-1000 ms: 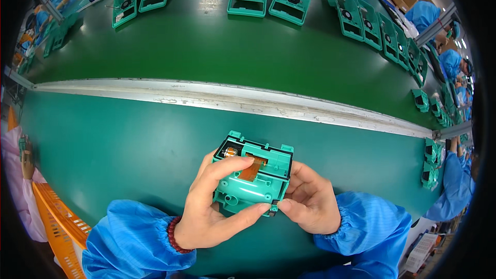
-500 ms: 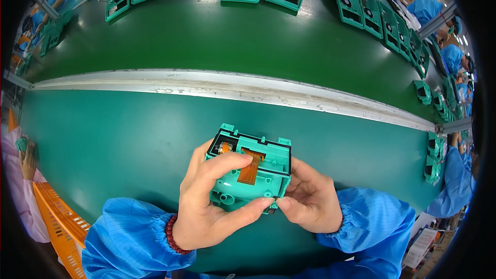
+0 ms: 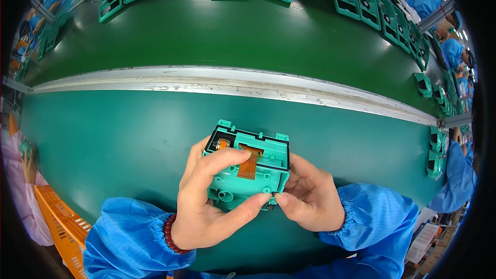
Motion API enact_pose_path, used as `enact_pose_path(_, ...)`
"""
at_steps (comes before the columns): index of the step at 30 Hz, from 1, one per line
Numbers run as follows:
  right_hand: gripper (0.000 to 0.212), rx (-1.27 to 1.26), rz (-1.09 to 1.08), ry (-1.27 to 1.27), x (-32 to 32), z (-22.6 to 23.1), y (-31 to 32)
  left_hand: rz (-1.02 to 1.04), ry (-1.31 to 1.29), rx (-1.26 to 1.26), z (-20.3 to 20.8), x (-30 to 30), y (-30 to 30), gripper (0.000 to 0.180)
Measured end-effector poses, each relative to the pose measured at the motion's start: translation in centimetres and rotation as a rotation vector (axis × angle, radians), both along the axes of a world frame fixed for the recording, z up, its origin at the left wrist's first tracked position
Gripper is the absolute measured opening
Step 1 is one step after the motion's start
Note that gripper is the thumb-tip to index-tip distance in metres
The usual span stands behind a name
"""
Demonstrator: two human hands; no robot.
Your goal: The person manually assembles green plastic electronics housings by hand on an assembly line.
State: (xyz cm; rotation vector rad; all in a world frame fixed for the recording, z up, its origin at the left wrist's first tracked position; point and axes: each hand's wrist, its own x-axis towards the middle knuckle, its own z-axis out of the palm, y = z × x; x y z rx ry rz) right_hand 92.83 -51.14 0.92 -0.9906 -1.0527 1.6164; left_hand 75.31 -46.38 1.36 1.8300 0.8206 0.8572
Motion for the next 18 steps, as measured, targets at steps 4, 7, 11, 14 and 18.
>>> enact_pose_path(4,0.055,0.010,0.005,-0.014,0.1,0.0,-0.2,-0.001,-0.007,0.011,0.0,0.1,-0.1,0.054)
enact_pose_path(7,0.056,0.017,0.010,-0.032,0.1,-0.2,-0.2,0.006,-0.015,0.021,-0.1,0.2,0.0,0.054)
enact_pose_path(11,0.056,0.021,0.002,-0.054,0.3,-0.1,-0.3,0.011,-0.012,0.075,-0.1,0.4,0.0,0.054)
enact_pose_path(14,0.058,0.037,0.008,-0.064,0.5,-0.2,-0.3,0.018,-0.017,0.065,-0.2,0.6,-0.1,0.053)
enact_pose_path(18,0.059,0.053,0.043,-0.095,0.9,-0.3,-0.3,0.125,-0.154,-0.051,-0.3,1.3,-0.7,0.051)
